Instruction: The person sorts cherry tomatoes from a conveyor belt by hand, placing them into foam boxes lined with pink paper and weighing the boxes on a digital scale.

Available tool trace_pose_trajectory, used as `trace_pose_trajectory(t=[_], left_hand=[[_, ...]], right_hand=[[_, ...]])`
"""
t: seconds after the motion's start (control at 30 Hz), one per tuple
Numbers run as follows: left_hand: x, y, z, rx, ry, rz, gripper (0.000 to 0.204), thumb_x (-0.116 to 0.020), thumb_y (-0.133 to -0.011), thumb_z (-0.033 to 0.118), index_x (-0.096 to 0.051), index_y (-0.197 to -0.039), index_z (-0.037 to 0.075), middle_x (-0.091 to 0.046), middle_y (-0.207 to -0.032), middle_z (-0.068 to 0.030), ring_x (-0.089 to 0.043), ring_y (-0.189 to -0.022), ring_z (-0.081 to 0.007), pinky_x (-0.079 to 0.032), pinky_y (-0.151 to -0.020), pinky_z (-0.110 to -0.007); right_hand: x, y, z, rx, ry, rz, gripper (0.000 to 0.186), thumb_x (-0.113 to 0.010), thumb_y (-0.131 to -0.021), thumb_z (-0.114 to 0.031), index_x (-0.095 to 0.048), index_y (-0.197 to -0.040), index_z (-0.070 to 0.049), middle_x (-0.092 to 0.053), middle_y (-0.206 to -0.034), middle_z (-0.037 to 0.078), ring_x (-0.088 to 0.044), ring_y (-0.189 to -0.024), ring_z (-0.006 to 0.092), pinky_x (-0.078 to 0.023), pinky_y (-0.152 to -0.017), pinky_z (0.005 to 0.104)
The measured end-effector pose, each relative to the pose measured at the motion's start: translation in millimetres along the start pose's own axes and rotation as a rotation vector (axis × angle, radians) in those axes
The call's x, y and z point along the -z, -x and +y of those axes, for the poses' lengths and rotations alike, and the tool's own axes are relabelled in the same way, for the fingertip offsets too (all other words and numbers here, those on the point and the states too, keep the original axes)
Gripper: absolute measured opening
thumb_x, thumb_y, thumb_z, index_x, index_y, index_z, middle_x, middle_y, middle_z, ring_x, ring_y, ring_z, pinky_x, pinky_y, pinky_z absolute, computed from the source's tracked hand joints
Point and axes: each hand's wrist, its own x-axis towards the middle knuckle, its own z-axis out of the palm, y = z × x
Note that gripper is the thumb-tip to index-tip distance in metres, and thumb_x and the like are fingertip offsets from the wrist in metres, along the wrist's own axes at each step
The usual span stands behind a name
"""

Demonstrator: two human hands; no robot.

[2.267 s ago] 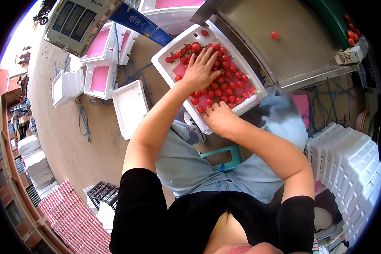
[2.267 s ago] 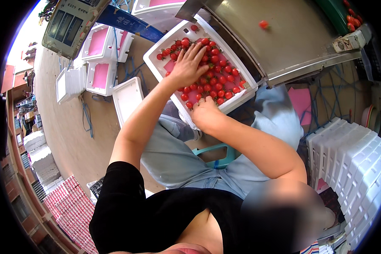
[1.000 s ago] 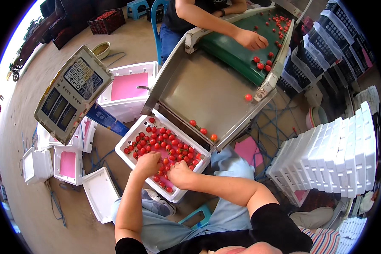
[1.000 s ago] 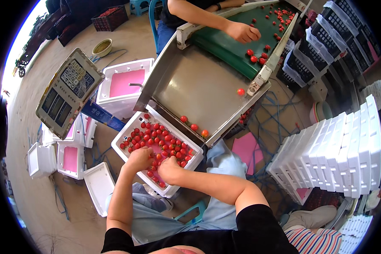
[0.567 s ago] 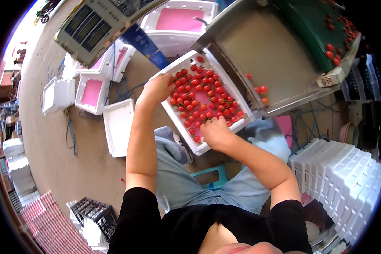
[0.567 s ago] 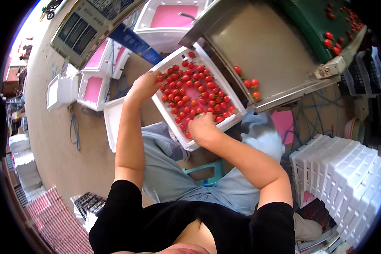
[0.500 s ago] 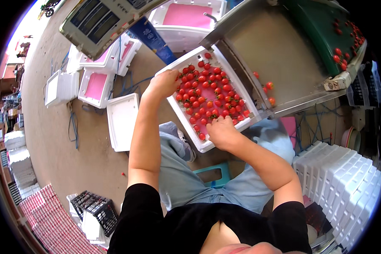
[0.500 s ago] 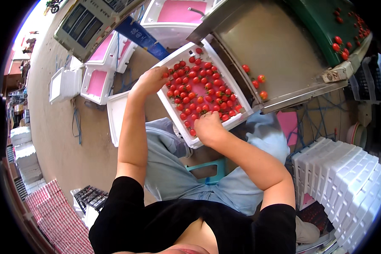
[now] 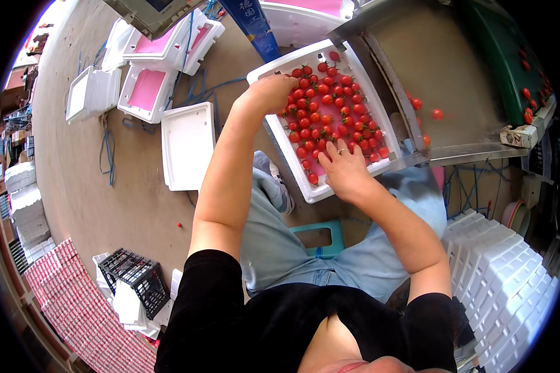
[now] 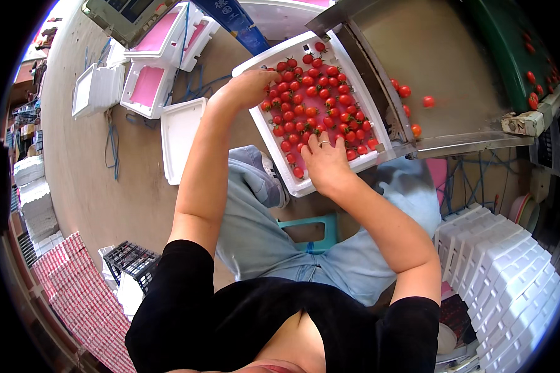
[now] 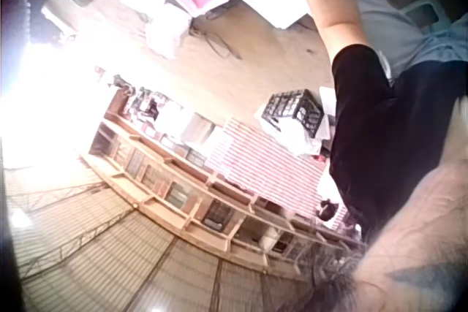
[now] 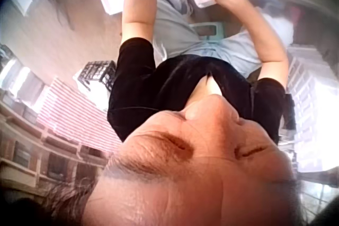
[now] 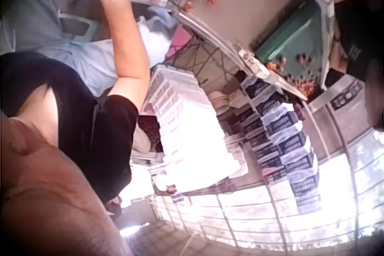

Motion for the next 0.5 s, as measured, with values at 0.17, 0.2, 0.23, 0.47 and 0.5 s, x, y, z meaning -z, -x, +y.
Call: trace_pose_trajectory(t=[0.17, 0.2, 0.23, 0.47, 0.5], left_hand=[[0.8, 4.1, -6.8, -0.022, -0.040, 0.087, 0.045, -0.054, -0.081, -0.003, -0.063, -0.123, 0.013, -0.067, -0.113, -0.0148, -0.063, -0.107, -0.0339, -0.052, -0.088, -0.043], [-0.9, 5.2, -4.9, -0.043, -0.047, 0.109, 0.045, -0.054, -0.080, -0.005, -0.064, -0.121, 0.013, -0.068, -0.111, -0.0144, -0.064, -0.104, -0.0339, -0.053, -0.085, -0.043], [-1.1, 5.5, -3.8, -0.010, -0.029, 0.074, 0.046, -0.054, -0.081, -0.003, -0.062, -0.124, 0.013, -0.067, -0.113, -0.0150, -0.063, -0.107, -0.0337, -0.051, -0.089, -0.043], [-3.7, 4.6, -14.0, 0.035, -0.006, 0.042, 0.047, -0.055, -0.085, 0.002, -0.058, -0.131, 0.011, -0.064, -0.121, -0.0172, -0.060, -0.114, -0.0343, -0.047, -0.098, -0.042], [-4.8, 3.6, -15.0, 0.038, 0.001, 0.050, 0.047, -0.054, -0.086, 0.003, -0.057, -0.132, 0.011, -0.064, -0.122, -0.0173, -0.059, -0.115, -0.0343, -0.047, -0.098, -0.042]], right_hand=[[-2.6, -11.1, -2.7, 0.028, -0.020, 0.101, 0.062, -0.071, -0.083, -0.028, -0.048, -0.138, -0.010, -0.030, -0.154, 0.021, -0.034, -0.139, 0.0440, -0.033, -0.107, 0.0598], [-4.1, -10.7, -4.3, 0.064, -0.023, 0.043, 0.062, -0.071, -0.083, -0.028, -0.048, -0.138, -0.010, -0.031, -0.154, 0.021, -0.034, -0.139, 0.0442, -0.033, -0.107, 0.0588], [-5.1, -10.3, -6.4, 0.100, -0.026, -0.015, 0.061, -0.071, -0.084, -0.027, -0.048, -0.138, -0.009, -0.031, -0.154, 0.022, -0.034, -0.139, 0.0443, -0.033, -0.108, 0.0578], [3.2, 2.2, -13.5, 0.308, -0.149, 0.002, 0.030, -0.064, -0.082, -0.017, -0.060, -0.108, -0.002, -0.060, -0.116, 0.018, -0.059, -0.111, 0.0352, -0.044, -0.093, 0.0454], [7.5, 2.2, -14.4, 0.323, -0.190, -0.040, 0.029, -0.067, -0.082, -0.020, -0.059, -0.104, -0.003, -0.062, -0.109, 0.016, -0.062, -0.104, 0.0328, -0.045, -0.092, 0.0437]])
